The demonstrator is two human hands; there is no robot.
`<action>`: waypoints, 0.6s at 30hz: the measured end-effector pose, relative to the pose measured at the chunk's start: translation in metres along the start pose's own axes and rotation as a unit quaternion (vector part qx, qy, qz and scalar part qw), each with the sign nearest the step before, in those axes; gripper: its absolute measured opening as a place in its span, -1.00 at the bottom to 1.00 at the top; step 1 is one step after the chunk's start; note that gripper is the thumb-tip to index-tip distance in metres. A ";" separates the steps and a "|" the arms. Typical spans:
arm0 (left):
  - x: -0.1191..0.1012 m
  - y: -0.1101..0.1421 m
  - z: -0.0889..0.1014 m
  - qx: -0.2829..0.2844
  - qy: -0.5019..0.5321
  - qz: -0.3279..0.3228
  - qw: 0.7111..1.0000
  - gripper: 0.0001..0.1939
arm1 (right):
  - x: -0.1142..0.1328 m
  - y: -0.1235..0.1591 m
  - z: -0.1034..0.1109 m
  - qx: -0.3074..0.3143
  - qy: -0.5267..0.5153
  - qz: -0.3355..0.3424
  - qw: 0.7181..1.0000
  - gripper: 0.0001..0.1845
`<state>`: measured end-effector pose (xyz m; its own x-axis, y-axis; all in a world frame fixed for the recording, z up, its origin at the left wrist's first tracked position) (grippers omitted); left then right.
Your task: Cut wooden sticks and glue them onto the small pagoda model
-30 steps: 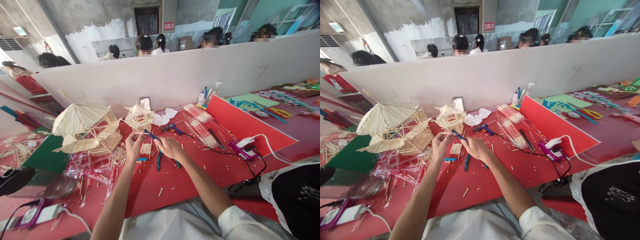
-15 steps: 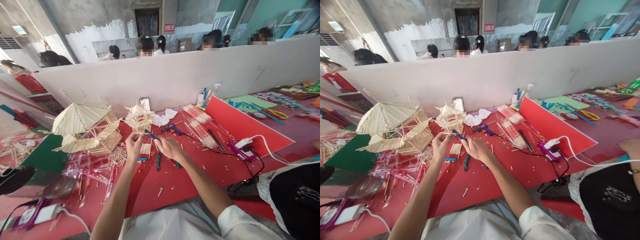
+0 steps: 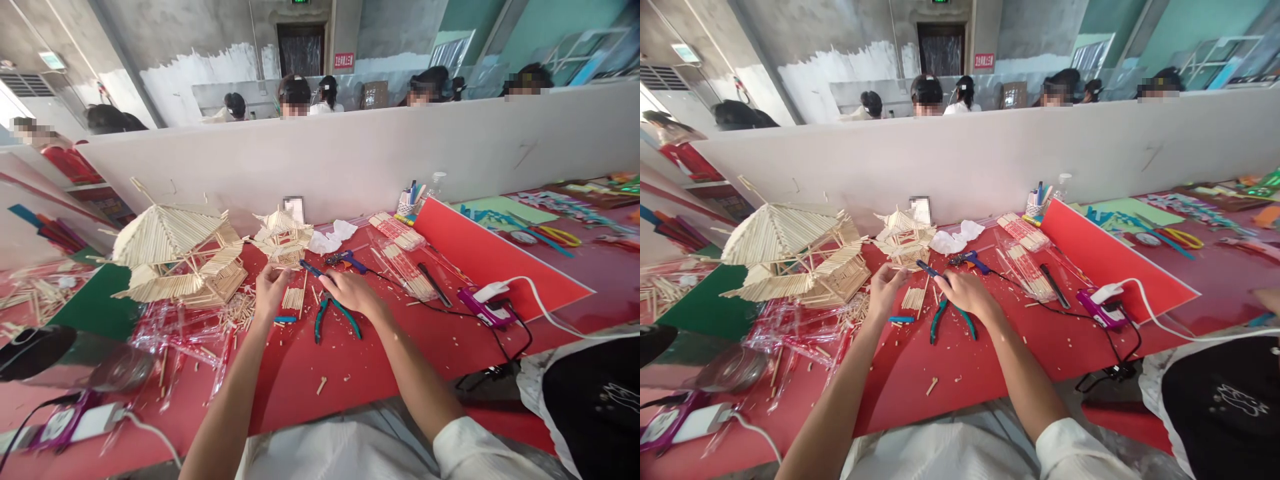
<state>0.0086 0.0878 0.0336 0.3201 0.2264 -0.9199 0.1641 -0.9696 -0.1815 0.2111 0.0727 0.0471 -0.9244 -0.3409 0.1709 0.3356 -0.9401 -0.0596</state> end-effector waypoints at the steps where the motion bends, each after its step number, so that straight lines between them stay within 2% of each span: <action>1: 0.002 -0.002 0.000 0.014 -0.013 0.004 1.000 -0.61 | -0.010 0.000 0.001 0.007 0.005 -0.015 1.000 -0.41; 5: 0.016 -0.009 0.005 0.063 -0.063 0.023 0.996 -0.57 | -0.048 0.002 -0.003 0.049 0.020 -0.080 0.995 -0.38; 8: 0.025 -0.013 0.011 0.089 -0.111 0.030 0.989 -0.56 | -0.065 0.002 -0.010 0.060 0.060 -0.133 0.987 -0.34; 11: 0.025 -0.015 0.016 0.093 -0.159 0.022 0.983 -0.61 | -0.071 0.000 -0.019 0.070 0.096 -0.152 0.981 -0.35; 14: 0.017 -0.015 0.019 0.075 -0.189 0.003 0.979 -0.65 | -0.071 -0.003 -0.029 0.084 0.105 -0.143 0.981 -0.34; 18: 0.009 -0.015 0.018 0.054 -0.179 -0.016 0.982 -0.63 | -0.074 -0.003 -0.035 0.100 0.097 -0.148 0.979 -0.34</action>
<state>-0.0080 0.1024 0.0216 -0.0348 0.2277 -0.9731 0.0623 -0.9713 -0.2295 0.2726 0.1007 0.0002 -0.9970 -0.0654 -0.0403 0.0581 -0.9853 0.1605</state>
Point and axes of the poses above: each hand's wrist, its own y-axis away from the middle knuckle, its own z-axis out of the back of the hand, x = y × z, the point moved 8 cm from there along -y, towards the middle knuckle, and after that the axes turned 11 degrees about y, right-handed, at the moved point
